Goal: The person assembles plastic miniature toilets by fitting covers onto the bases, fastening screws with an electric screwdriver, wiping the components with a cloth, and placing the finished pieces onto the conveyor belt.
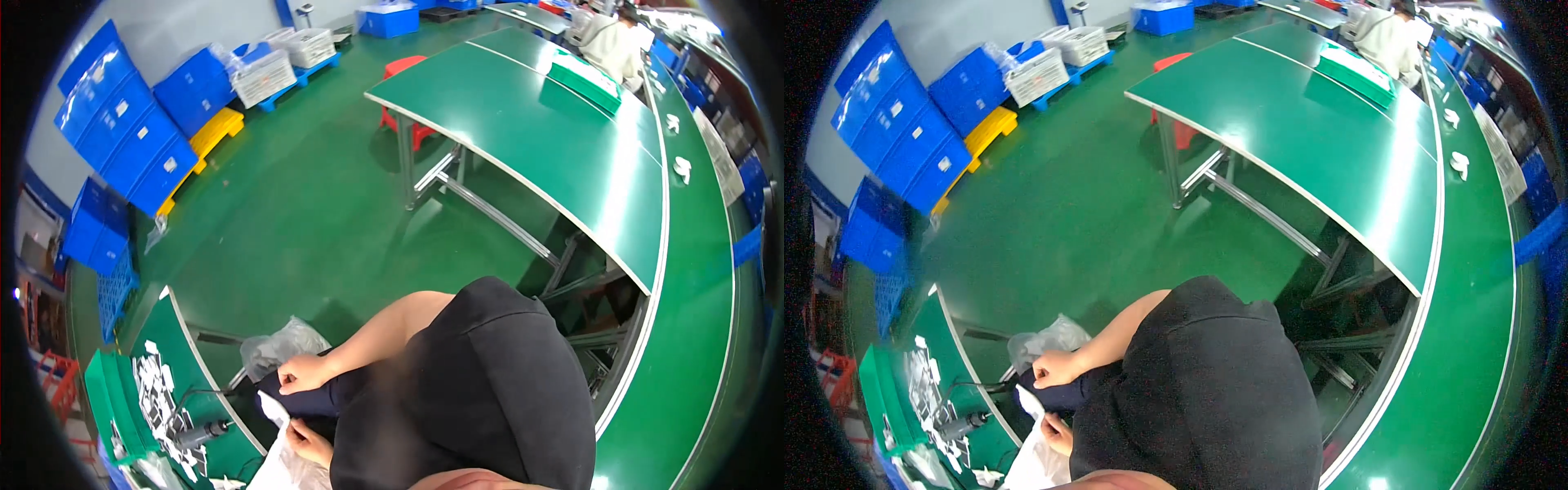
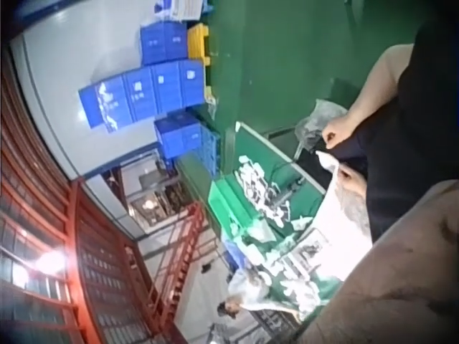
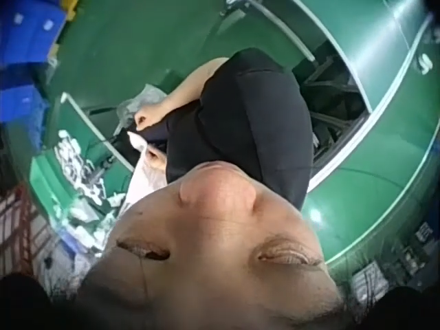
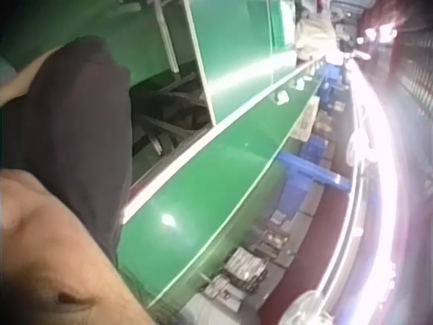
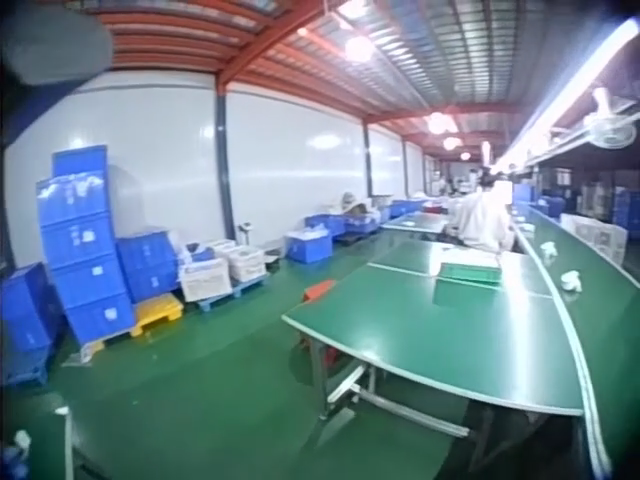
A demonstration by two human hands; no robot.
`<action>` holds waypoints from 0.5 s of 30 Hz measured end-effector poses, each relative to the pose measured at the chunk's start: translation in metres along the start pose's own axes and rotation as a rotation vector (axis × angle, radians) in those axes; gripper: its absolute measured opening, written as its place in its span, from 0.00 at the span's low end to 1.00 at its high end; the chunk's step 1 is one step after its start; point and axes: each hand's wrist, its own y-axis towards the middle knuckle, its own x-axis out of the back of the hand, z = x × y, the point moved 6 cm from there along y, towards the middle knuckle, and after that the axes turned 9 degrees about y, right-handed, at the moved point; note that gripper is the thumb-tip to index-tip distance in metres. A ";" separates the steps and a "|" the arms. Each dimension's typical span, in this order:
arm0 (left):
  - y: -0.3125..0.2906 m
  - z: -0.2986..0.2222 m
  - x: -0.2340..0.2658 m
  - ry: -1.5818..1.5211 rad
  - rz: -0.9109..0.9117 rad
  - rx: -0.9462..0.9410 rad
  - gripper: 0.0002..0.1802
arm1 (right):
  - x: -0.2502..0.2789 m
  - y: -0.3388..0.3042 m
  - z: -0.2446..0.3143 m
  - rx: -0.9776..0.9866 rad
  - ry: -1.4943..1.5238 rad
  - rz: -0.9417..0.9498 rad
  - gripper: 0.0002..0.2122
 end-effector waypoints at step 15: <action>0.004 0.012 0.014 0.218 -0.146 -0.085 0.21 | -0.021 -0.003 0.006 0.086 -0.291 0.030 0.13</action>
